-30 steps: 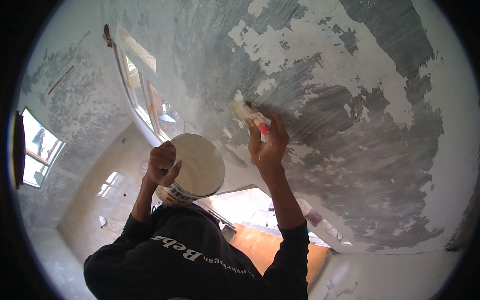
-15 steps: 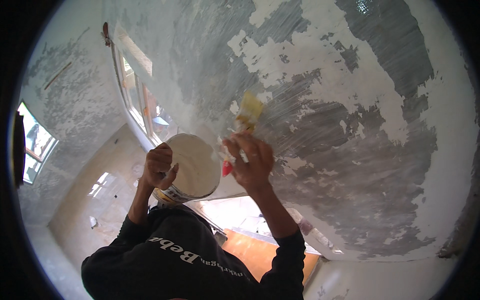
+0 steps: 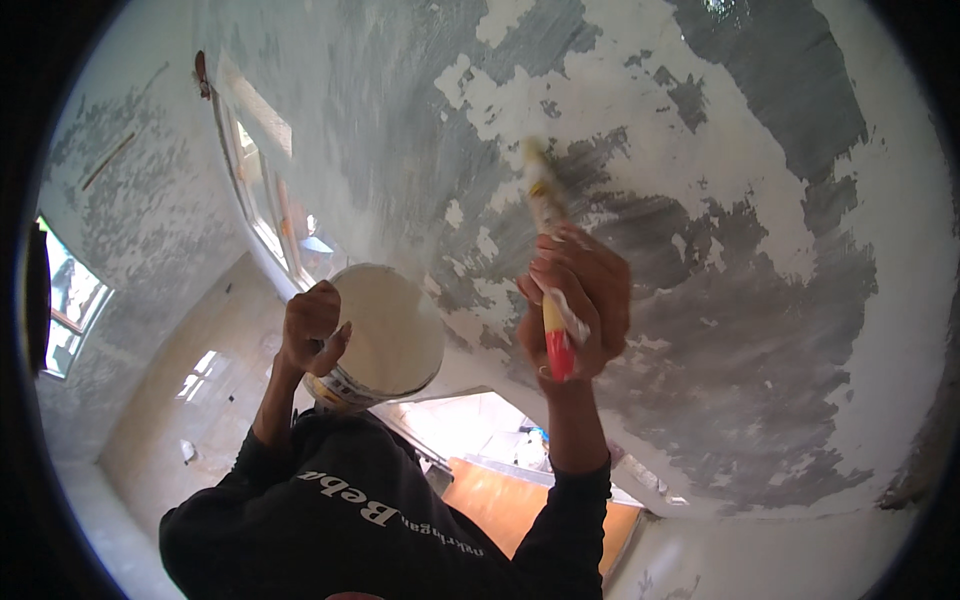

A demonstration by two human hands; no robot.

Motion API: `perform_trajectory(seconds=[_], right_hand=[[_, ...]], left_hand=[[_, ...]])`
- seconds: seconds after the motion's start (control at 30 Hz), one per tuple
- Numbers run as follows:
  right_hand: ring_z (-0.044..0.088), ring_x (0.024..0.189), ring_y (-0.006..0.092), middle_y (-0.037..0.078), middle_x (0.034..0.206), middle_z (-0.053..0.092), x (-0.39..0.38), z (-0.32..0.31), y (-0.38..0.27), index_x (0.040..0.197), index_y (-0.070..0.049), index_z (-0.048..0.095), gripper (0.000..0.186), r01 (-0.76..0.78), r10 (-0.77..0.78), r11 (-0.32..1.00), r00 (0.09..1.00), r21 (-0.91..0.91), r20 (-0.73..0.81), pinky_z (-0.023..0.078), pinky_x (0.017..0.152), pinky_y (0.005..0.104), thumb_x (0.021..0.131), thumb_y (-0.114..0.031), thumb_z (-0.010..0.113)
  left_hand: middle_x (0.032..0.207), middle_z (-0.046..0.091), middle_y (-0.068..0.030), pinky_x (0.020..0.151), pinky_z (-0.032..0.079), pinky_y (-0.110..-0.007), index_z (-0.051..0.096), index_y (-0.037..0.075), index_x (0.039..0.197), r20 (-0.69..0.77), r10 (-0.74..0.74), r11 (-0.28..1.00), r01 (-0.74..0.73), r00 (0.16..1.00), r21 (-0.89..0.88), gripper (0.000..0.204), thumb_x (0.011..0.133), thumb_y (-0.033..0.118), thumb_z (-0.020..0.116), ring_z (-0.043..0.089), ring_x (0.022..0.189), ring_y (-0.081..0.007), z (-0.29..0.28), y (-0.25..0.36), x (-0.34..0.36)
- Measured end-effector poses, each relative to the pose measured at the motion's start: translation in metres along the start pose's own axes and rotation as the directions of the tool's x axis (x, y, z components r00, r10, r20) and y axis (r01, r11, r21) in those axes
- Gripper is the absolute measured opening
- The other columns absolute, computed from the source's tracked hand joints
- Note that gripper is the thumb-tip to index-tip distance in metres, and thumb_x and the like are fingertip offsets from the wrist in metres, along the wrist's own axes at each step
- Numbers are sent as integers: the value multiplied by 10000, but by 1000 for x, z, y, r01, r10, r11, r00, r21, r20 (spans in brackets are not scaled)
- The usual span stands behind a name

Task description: The person uses a brush to apply white paint from a bucket to a ceiling while standing on a ladder.

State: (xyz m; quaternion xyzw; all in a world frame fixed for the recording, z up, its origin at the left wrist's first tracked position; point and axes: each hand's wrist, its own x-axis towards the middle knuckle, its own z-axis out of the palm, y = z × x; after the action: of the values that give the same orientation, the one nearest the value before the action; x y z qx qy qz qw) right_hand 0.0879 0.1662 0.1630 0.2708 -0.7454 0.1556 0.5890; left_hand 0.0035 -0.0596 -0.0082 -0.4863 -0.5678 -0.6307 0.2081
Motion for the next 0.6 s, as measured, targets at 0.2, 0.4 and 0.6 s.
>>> perform_trajectory(seconds=[0.2, 0.4, 0.6], right_hand=[[618, 937, 235, 68, 965, 631, -17, 3, -4, 928, -81, 661, 107, 150, -114, 970, 976, -190, 186, 545, 810, 362, 839, -138, 643], [635, 856, 219, 51, 962, 627, -97, 33, -15, 929, -95, 670, 127, -47, 100, 992, 869, -121, 485, 545, 744, 326, 812, -125, 632], [621, 781, 294, 133, 886, 631, -114, 51, -1, 911, -7, 639, 115, -479, 422, 878, 763, -11, 489, 493, 669, 366, 836, -93, 625]], left_hand=[[396, 269, -39, 500, 311, -326, 269, 61, 405, 14, -11, 1000, 11, 1000, 0, 367, 568, -97, 557, 308, 374, -216, -3, 4, -2], [395, 275, -43, 495, 315, -328, 266, 62, 401, -32, -4, 1000, 5, 999, 25, 365, 559, -93, 556, 302, 375, -218, 0, 7, -13], [396, 269, -45, 490, 300, -336, 262, 56, 406, -22, -6, 994, 8, 1000, 105, 368, 559, -92, 563, 298, 376, -225, -9, 9, -23]])
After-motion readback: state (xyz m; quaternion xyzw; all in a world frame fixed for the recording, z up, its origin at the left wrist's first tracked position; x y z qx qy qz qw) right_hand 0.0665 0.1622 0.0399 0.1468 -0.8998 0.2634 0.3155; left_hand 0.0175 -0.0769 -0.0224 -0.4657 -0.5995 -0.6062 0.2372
